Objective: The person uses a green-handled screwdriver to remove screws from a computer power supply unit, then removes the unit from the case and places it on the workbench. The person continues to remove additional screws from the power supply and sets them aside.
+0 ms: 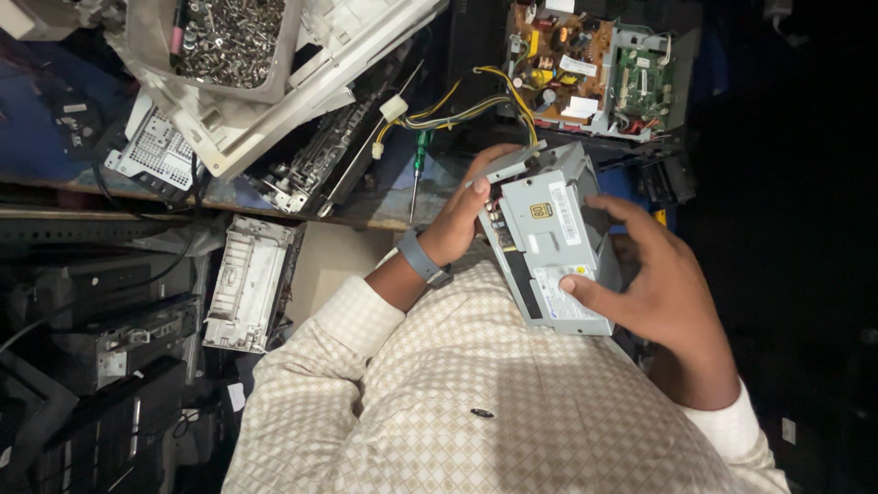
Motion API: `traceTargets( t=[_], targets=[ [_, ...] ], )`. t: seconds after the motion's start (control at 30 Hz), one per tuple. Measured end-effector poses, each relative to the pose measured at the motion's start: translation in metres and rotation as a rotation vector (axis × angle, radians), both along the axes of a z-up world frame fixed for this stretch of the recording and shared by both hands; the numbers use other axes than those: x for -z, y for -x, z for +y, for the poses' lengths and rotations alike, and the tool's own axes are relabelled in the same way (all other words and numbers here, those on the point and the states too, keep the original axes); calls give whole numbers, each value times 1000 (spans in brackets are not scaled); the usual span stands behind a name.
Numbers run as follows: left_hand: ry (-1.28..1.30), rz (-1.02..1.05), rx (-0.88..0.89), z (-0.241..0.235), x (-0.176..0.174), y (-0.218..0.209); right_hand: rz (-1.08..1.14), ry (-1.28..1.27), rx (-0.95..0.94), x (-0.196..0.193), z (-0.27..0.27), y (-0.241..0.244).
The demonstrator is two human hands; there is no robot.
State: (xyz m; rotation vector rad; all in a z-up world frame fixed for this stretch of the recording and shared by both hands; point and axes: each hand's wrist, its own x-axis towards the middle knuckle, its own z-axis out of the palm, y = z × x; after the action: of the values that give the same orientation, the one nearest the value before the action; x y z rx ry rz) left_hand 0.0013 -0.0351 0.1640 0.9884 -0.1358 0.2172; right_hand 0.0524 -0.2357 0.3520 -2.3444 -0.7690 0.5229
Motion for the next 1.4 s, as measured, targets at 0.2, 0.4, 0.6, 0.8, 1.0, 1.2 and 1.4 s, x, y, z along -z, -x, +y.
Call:
traceTargets(
  t=[0.2, 0.4, 0.6, 0.8, 1.0, 1.2, 1.4],
  targets=[
    [10, 12, 20, 1, -3, 2, 18, 41, 31, -1, 1, -1],
    [-58, 5, -3, 3, -6, 2, -77, -36, -2, 5, -4, -1],
    [-57, -15, 13, 4, -12, 2, -81, -125, -18, 9, -6, -1],
    [-46, -22, 53, 7, -25, 7, -97, -178, 6, 11, -5, 0],
    [-125, -37, 8, 9, -28, 7, -100, -153, -38, 8, -7, -2],
    [-129, -30, 19, 7, -25, 6, -101, -146, -63, 9, -8, -4],
    [-59, -50, 38, 5, -24, 4, -117, -137, -23, 7, -5, 0]
  ],
)
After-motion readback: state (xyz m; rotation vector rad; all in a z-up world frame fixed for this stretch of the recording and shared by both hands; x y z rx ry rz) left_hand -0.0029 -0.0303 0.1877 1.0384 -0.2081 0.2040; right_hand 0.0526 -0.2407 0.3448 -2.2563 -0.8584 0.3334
